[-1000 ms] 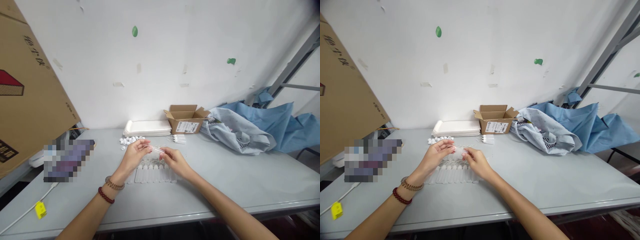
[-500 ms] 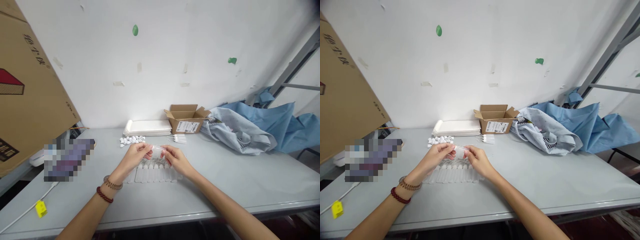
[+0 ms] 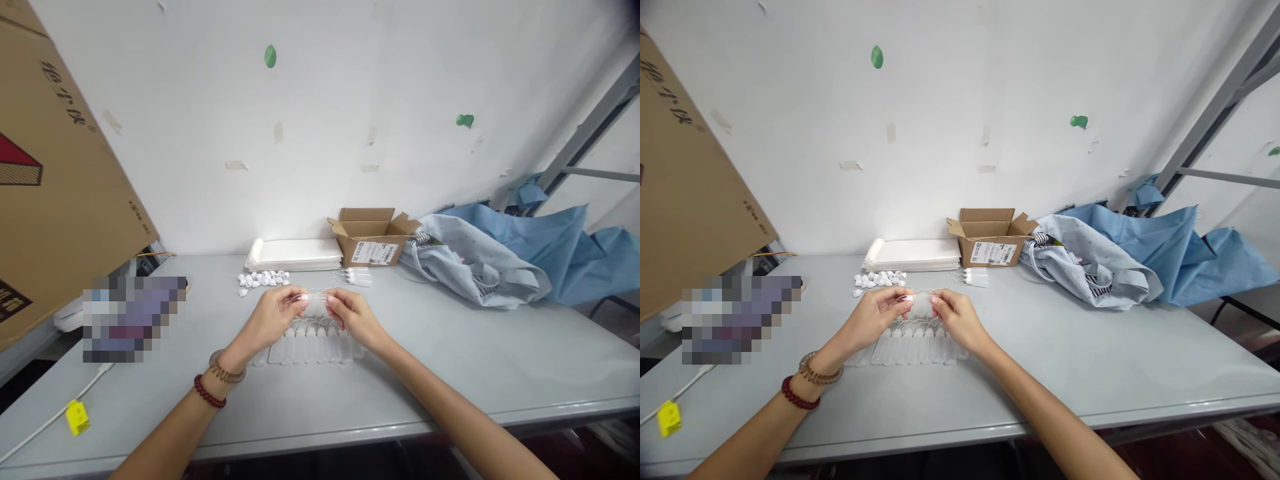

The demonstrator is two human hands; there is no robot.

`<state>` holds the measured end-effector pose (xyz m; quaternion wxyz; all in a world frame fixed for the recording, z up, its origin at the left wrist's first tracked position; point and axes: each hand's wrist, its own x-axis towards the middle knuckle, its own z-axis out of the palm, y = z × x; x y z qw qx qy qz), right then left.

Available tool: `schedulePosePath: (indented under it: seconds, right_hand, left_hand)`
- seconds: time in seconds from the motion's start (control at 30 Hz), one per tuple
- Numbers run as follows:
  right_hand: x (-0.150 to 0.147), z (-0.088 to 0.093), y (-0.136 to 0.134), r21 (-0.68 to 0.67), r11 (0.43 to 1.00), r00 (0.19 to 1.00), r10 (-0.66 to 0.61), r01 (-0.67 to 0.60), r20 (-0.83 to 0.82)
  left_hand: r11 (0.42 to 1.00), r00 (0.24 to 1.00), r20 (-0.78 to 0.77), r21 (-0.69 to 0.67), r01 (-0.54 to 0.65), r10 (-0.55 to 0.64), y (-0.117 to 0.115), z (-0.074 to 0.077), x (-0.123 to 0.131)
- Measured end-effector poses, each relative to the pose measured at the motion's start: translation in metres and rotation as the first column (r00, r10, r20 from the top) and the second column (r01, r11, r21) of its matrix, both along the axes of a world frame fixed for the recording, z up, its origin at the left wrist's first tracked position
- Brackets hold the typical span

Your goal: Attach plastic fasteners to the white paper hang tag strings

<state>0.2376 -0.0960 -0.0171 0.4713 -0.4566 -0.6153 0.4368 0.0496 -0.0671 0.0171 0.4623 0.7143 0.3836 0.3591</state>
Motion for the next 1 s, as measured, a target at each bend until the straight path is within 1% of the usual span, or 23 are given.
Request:
schedulePosePath:
  seconds: [0.1,0.17,0.23,0.33,0.43,0.53,0.6,0.73,0.83,0.93,1.0]
  right_hand:
    - [0.0,0.001,0.001,-0.039,0.999,0.999,0.006,-0.008,-0.049]
    - [0.0,0.002,0.001,-0.054,0.999,0.997,-0.003,-0.001,-0.081]
    - [0.0,0.003,0.001,-0.046,0.999,0.995,-0.008,0.004,-0.096]
    - [-0.001,0.003,0.0,-0.008,1.0,0.997,-0.005,0.004,-0.076]
    - [-0.001,0.004,-0.001,0.028,0.999,0.999,-0.026,0.028,-0.045]
    - [-0.001,0.004,-0.001,0.046,0.997,0.998,-0.057,0.059,-0.028]
    - [-0.001,0.003,-0.002,0.048,0.996,0.997,-0.071,0.071,-0.005]
    - [-0.001,0.002,-0.003,0.067,0.993,0.993,-0.103,0.1,0.055]
    - [-0.002,0.001,-0.003,0.065,0.991,0.991,-0.118,0.114,0.056]
    - [-0.003,-0.001,-0.001,0.004,0.996,0.996,-0.094,0.094,0.006]
    - [-0.004,-0.002,0.001,-0.047,0.997,0.996,-0.071,0.068,-0.059]
  left_hand:
    - [0.996,1.0,0.002,0.092,0.0,0.0,0.0,-0.005,0.0]
    - [0.995,1.0,0.003,0.104,-0.002,0.002,0.0,-0.005,0.0]
    - [0.998,1.0,-0.003,0.062,-0.001,0.001,0.0,-0.003,0.0]
    - [0.999,0.999,-0.036,-0.043,0.004,-0.006,0.0,0.003,0.0]
    - [0.991,0.998,-0.05,-0.129,0.041,-0.048,-0.001,0.007,0.001]
    - [0.984,0.996,-0.039,-0.165,0.069,-0.076,-0.003,0.007,0.002]
    - [0.984,0.996,-0.043,-0.163,0.067,-0.075,-0.003,0.006,0.002]
    - [0.996,0.993,-0.095,-0.074,0.058,-0.065,-0.005,0.007,0.001]
    - [1.0,0.994,-0.107,-0.017,0.022,-0.024,-0.005,0.006,0.0]
    - [0.999,0.994,-0.11,0.052,-0.017,0.022,-0.006,0.0,0.002]
    - [0.988,0.989,-0.138,0.154,-0.03,0.052,-0.007,-0.003,0.003]
